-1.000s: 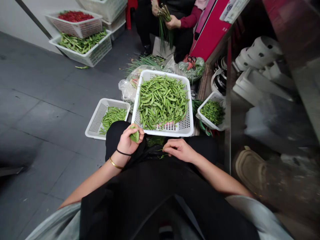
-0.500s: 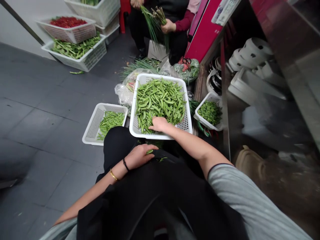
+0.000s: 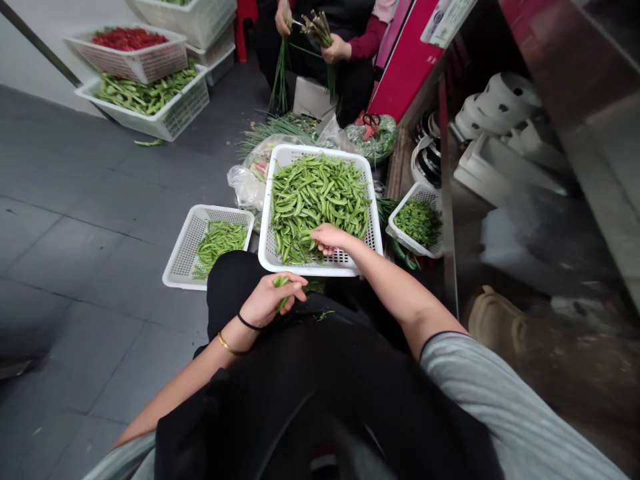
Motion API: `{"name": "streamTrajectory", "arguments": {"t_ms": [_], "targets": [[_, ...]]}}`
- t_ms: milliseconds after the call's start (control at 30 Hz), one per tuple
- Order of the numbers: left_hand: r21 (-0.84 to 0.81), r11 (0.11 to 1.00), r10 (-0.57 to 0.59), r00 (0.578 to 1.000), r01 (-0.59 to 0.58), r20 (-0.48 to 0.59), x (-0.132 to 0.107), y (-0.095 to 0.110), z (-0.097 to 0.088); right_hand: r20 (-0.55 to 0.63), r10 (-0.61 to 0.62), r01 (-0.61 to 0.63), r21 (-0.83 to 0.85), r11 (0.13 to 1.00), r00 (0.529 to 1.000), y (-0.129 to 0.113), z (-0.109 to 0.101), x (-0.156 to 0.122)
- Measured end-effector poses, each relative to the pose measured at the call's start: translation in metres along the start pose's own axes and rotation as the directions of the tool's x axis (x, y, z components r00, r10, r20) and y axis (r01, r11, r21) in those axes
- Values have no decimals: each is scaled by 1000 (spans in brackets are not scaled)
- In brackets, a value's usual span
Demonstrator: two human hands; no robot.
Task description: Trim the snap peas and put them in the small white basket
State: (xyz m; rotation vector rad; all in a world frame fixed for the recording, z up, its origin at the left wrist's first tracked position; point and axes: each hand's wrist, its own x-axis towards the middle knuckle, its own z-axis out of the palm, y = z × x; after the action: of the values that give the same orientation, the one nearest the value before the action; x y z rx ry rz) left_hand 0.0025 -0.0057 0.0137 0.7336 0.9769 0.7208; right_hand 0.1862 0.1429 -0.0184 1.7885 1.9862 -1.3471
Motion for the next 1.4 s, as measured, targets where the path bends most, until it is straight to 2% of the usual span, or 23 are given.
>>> {"name": "streamTrajectory", "arguments": {"t_ms": [67, 133, 167, 267, 333, 400, 567, 667, 733, 833, 867, 933, 1033, 1133, 1200, 1300, 1333, 1400], "targets": [[-104, 993, 49, 993, -60, -107, 6, 1, 1, 9, -52, 51, 95, 994, 999, 6, -3, -17], [-134, 986, 71, 982, -94, -173, 15, 3, 5, 6, -134, 128, 268, 955, 991, 10, 0, -35], [-139, 984, 79, 978, -107, -195, 19, 4, 8, -4, -190, 177, 387, 905, 982, 11, 3, -43], [-176, 965, 151, 962, -193, -228, 32, 9, 17, -37, -381, 304, 675, 672, 924, 11, 17, -64], [-195, 946, 220, 954, -259, -203, 36, 13, 21, -33, -469, 343, 726, 595, 883, 10, 27, -76], [-167, 948, 250, 958, -272, -141, 36, 15, 22, -14, -513, 345, 755, 557, 858, 9, 37, -85], [55, 979, 199, 980, -198, -19, 28, 18, 19, 122, -588, 154, 904, 398, 800, 10, 62, -96], [85, 974, 208, 978, -208, 15, 33, 21, 24, 36, -565, 161, 942, 294, 824, 10, 70, -93], [33, 970, 241, 970, -242, 30, 46, 28, 33, -65, -532, 224, 945, 238, 844, 10, 63, -87], [-42, 926, 375, 927, -374, 8, 73, 49, 49, -234, -487, 359, 916, 179, 841, 6, 32, -78], [-44, 912, 409, 913, -408, 13, 80, 57, 53, -278, -480, 405, 896, 183, 832, 4, 19, -76], [-21, 903, 430, 901, -430, 54, 85, 73, 55, -289, -511, 454, 860, 234, 810, 2, -6, -80], [89, 899, 416, 899, -429, 137, 65, 87, 41, -237, -597, 462, 849, 256, 766, 6, -22, -101], [245, 906, 301, 931, -346, 205, 25, 86, 11, -222, -630, 426, 884, 192, 744, 22, -10, -128], [403, 863, 221, 946, -303, 237, -2, 81, -8, -219, -610, 385, 910, 155, 762, 34, 3, -142], [614, 744, 105, 954, -263, 282, -31, 77, -30, -229, -532, 349, 927, 137, 815, 44, 17, -152], [622, 739, 99, 954, -260, 282, -37, 76, -35, -248, -495, 358, 923, 141, 833, 44, 20, -154], [535, 795, 202, 956, -287, 213, -42, 73, -42, -284, -433, 387, 907, 169, 855, 41, 22, -156]]}}
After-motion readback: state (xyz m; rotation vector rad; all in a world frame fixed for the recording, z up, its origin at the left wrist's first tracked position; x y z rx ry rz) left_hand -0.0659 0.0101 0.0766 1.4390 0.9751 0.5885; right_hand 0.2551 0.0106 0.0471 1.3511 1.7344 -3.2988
